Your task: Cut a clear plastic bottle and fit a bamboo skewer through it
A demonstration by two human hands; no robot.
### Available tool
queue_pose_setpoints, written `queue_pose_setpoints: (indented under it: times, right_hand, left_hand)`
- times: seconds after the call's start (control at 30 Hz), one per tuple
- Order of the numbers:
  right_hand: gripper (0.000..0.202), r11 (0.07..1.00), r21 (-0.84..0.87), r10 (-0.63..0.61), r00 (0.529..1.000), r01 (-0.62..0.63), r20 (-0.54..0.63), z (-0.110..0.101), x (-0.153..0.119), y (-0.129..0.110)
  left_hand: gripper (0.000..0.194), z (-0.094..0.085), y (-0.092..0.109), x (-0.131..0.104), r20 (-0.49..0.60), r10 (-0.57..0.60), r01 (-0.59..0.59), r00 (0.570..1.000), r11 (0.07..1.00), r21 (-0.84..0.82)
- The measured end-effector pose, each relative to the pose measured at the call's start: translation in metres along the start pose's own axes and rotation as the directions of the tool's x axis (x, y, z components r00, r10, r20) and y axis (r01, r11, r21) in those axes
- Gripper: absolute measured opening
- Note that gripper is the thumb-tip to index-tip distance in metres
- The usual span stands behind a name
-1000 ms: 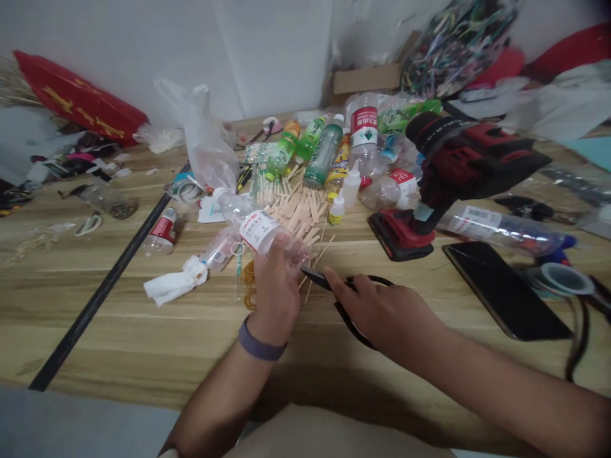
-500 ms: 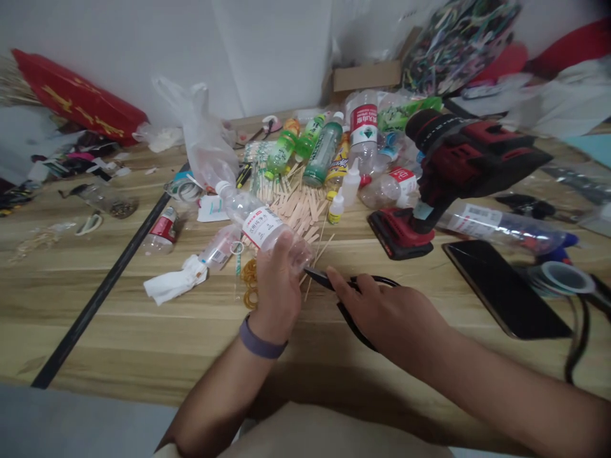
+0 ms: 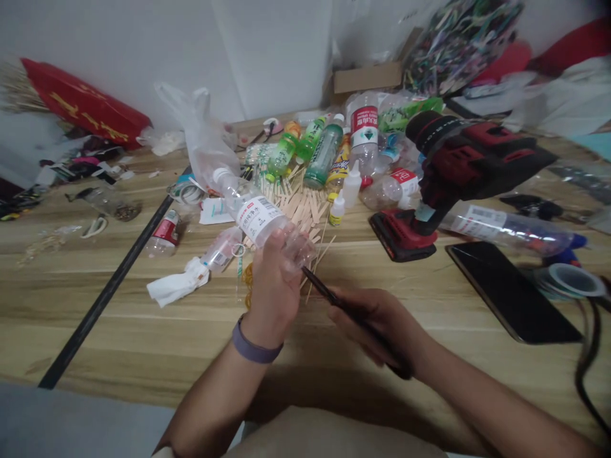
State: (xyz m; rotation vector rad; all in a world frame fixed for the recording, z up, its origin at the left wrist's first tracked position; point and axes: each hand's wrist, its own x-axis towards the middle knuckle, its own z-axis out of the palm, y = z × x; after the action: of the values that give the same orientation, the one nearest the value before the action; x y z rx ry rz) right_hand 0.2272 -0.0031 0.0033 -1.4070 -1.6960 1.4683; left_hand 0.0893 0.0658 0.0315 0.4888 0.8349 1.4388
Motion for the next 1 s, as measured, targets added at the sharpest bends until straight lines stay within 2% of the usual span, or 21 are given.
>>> queue_pose_setpoints:
  times: [0.03, 0.1, 0.13, 0.17, 0.2, 0.27, 0.3, 0.33, 0.37, 0.4, 0.43, 0.47, 0.5, 0.53, 0.57, 0.67, 0.73, 0.8, 0.9, 1.0]
  right_hand:
    - [0.051, 0.968, -0.251, -0.033, 0.995, 0.008, -0.093, -0.004, -0.002, -0.003]
    - [0.051, 0.769, -0.637, -0.098, 0.978, -0.043, -0.183, -0.013, -0.005, -0.010]
    - [0.054, 0.662, -0.747, -0.117, 0.974, -0.068, -0.192, -0.017, -0.005, -0.012]
    - [0.055, 0.600, -0.796, -0.127, 0.973, -0.079, -0.192, -0.019, -0.005, -0.013]
    - [0.053, 0.619, -0.783, -0.118, 0.978, -0.064, -0.173, -0.022, -0.004, -0.013]
    - [0.040, 0.816, -0.577, -0.074, 0.991, -0.006, -0.115, -0.023, -0.001, -0.010]
    - [0.037, 0.927, -0.374, -0.031, 0.998, 0.007, -0.059, -0.022, 0.001, -0.007]
    - [0.041, 0.993, -0.118, 0.013, 1.000, -0.010, 0.025, -0.020, 0.003, -0.003]
    - [0.047, 0.986, 0.154, 0.045, 0.990, -0.066, 0.137, -0.016, 0.005, 0.001]
    - [0.053, 0.899, 0.413, 0.042, 0.966, -0.148, 0.253, -0.012, 0.006, 0.005]
    - [0.057, 0.740, 0.629, 0.006, 0.937, -0.238, 0.348, -0.007, 0.007, 0.009]
    - [0.061, 0.570, 0.762, -0.050, 0.913, -0.307, 0.405, -0.003, 0.008, 0.012]
    - [0.062, 0.456, 0.823, -0.095, 0.901, -0.338, 0.423, 0.001, 0.007, 0.013]
    - [0.063, 0.394, 0.852, -0.117, 0.901, -0.344, 0.418, 0.004, 0.006, 0.013]
    - [0.064, 0.374, 0.865, -0.116, 0.908, -0.335, 0.402, 0.005, 0.005, 0.012]
    - [0.065, 0.434, 0.842, -0.018, 0.932, -0.320, 0.363, 0.001, -0.002, 0.000]
    - [0.061, 0.430, 0.835, 0.020, 0.929, -0.342, 0.371, -0.001, -0.006, -0.007]
    - [0.054, 0.340, 0.872, -0.025, 0.923, -0.352, 0.383, 0.003, -0.008, -0.010]
    - [0.046, 0.164, 0.934, -0.186, 0.920, -0.318, 0.346, 0.021, -0.010, -0.004]
    - [0.045, 0.094, 0.962, -0.227, 0.935, -0.258, 0.273, 0.038, -0.012, 0.005]
  left_hand:
    - [0.033, 0.000, -0.002, 0.000, 0.001, 0.026, -0.026, 1.000, 1.000, 0.000]
    - [0.030, 0.000, -0.006, 0.000, -0.003, 0.071, -0.071, 0.997, 0.997, 0.007]
    - [0.029, 0.000, -0.009, 0.000, -0.005, 0.087, -0.087, 0.996, 0.996, 0.006]
    - [0.028, 0.000, -0.010, 0.000, -0.006, 0.100, -0.100, 0.995, 0.995, 0.000]
    - [0.028, -0.001, -0.011, 0.001, 0.000, 0.107, -0.107, 0.994, 0.994, -0.006]
    - [0.028, -0.002, -0.012, 0.001, 0.003, 0.103, -0.103, 0.995, 0.994, -0.022]
    - [0.027, -0.003, -0.011, 0.001, -0.005, 0.089, -0.089, 0.996, 0.996, -0.029]
    - [0.026, -0.004, -0.009, 0.001, -0.014, 0.067, -0.068, 0.998, 0.997, -0.032]
    - [0.026, -0.004, -0.007, 0.001, -0.022, 0.038, -0.038, 0.999, 0.999, -0.034]
    - [0.028, -0.004, -0.005, 0.001, -0.032, 0.007, -0.009, 0.999, 0.999, -0.035]
    - [0.030, -0.004, -0.004, 0.001, -0.038, -0.019, 0.018, 0.999, 0.999, -0.032]
    - [0.031, -0.004, -0.002, 0.001, -0.039, -0.039, 0.038, 0.998, 0.999, -0.025]
    - [0.032, -0.004, -0.001, 0.000, -0.036, -0.051, 0.050, 0.998, 0.999, -0.015]
    - [0.033, -0.003, 0.000, 0.000, -0.032, -0.052, 0.051, 0.998, 0.999, -0.005]
    - [0.033, -0.003, 0.001, 0.000, -0.021, -0.044, 0.044, 0.999, 0.999, 0.003]
    - [0.032, -0.003, 0.002, 0.000, 0.043, -0.020, 0.019, 0.999, 1.000, 0.010]
    - [0.032, -0.003, 0.003, 0.000, 0.074, -0.015, 0.015, 0.997, 1.000, 0.006]
    - [0.033, -0.002, 0.005, 0.001, 0.101, -0.023, 0.023, 0.995, 1.000, 0.004]
    - [0.030, 0.002, 0.007, 0.001, 0.179, -0.013, 0.017, 0.984, 1.000, -0.025]
    - [0.029, 0.010, 0.009, 0.001, 0.236, -0.030, 0.054, 0.971, 0.994, -0.095]
